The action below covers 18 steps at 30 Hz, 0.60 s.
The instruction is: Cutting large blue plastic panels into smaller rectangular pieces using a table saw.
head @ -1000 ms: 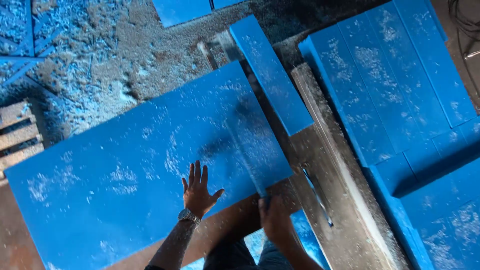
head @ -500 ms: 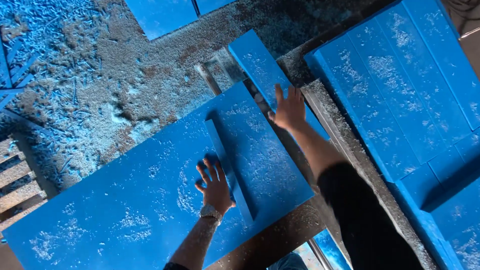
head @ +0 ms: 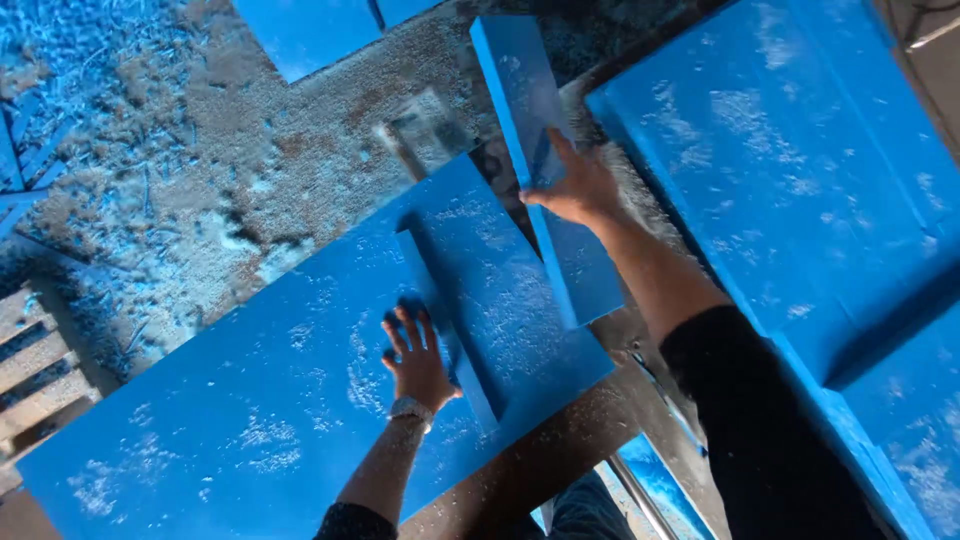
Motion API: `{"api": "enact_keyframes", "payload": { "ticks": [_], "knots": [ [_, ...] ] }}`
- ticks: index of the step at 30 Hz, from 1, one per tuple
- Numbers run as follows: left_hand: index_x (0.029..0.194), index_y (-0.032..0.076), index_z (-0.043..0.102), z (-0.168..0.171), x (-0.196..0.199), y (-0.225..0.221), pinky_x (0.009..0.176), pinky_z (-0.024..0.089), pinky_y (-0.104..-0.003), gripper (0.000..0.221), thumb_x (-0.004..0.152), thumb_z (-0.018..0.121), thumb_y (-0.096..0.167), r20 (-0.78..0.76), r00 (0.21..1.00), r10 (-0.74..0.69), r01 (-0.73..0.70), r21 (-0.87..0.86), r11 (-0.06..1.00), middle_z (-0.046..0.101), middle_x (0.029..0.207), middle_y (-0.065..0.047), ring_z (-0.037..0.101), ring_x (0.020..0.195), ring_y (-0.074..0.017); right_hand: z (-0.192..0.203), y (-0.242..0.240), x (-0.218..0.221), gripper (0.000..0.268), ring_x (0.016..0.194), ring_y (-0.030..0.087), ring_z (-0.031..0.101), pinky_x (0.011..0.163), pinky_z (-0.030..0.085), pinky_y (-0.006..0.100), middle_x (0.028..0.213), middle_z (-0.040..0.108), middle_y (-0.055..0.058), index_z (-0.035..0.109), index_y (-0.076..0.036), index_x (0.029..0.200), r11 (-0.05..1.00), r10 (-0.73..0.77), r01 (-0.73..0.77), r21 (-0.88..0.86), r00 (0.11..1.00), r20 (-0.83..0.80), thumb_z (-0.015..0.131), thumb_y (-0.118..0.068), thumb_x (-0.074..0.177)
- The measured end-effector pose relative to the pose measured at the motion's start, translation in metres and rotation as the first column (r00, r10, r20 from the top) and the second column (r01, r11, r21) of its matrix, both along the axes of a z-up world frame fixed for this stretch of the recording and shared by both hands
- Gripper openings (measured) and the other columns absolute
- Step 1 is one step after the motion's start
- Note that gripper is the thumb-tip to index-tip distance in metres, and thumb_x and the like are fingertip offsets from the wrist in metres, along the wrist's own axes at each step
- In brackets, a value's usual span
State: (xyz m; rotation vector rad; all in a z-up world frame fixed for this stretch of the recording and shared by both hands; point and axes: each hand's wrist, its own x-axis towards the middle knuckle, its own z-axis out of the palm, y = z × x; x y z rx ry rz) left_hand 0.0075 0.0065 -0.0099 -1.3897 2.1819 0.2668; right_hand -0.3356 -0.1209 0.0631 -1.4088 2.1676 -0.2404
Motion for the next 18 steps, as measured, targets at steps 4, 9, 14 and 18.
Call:
{"api": "enact_keyframes", "payload": {
  "ticks": [4,9,14,18],
  "knots": [
    [0.163,0.001,0.017,-0.042,0.027,0.009,0.092,0.057,-0.059,0.165,0.037,0.095,0.072,-0.09,0.994,-0.066,0.051,-0.157,0.986,0.012,0.168,-0.035,0.024,0.15,-0.0585,0.039,0.06,-0.042,0.114,0.126,0.05,0.061,0.102,0.053,0.061,0.146,0.051,0.029,0.03,-0.038,0.163,0.97,-0.241,0.239,-0.042,0.969,-0.058,0.082,-0.077,0.07],
    [0.163,0.005,0.019,-0.1,0.064,0.027,0.108,0.038,-0.065,0.146,0.051,0.085,0.071,-0.322,0.947,-0.014,-0.053,-0.199,0.979,0.008,0.171,-0.031,0.018,0.155,-0.0515,0.058,0.158,-0.139,0.111,0.111,0.044,0.061,0.087,0.055,0.056,0.137,0.046,0.021,0.027,-0.028,0.163,0.828,-0.534,0.526,-0.196,0.846,0.016,0.08,-0.071,0.075],
    [0.156,-0.004,0.039,-0.111,0.074,0.091,0.116,0.04,-0.055,0.106,0.077,0.062,0.063,-0.356,0.934,-0.028,-0.119,-0.386,0.915,0.024,0.171,-0.03,0.031,0.155,-0.046,0.051,0.229,-0.233,0.1,0.123,0.04,0.05,0.099,0.046,0.053,0.144,0.037,0.019,0.03,-0.033,0.162,0.536,-0.844,0.841,-0.073,0.534,-0.042,0.077,-0.067,0.081],
    [0.152,-0.008,0.047,-0.121,0.066,0.13,0.107,0.05,-0.06,0.096,0.083,0.058,0.058,-0.333,0.943,0.023,-0.185,-0.465,0.866,0.032,0.169,-0.032,0.04,0.151,-0.0504,0.028,0.266,-0.287,0.097,0.127,0.039,0.039,0.102,0.034,0.05,0.141,0.037,0.019,0.035,-0.027,0.159,0.299,-0.953,0.953,-0.041,0.297,-0.064,0.074,-0.069,0.08]
  ]
}}
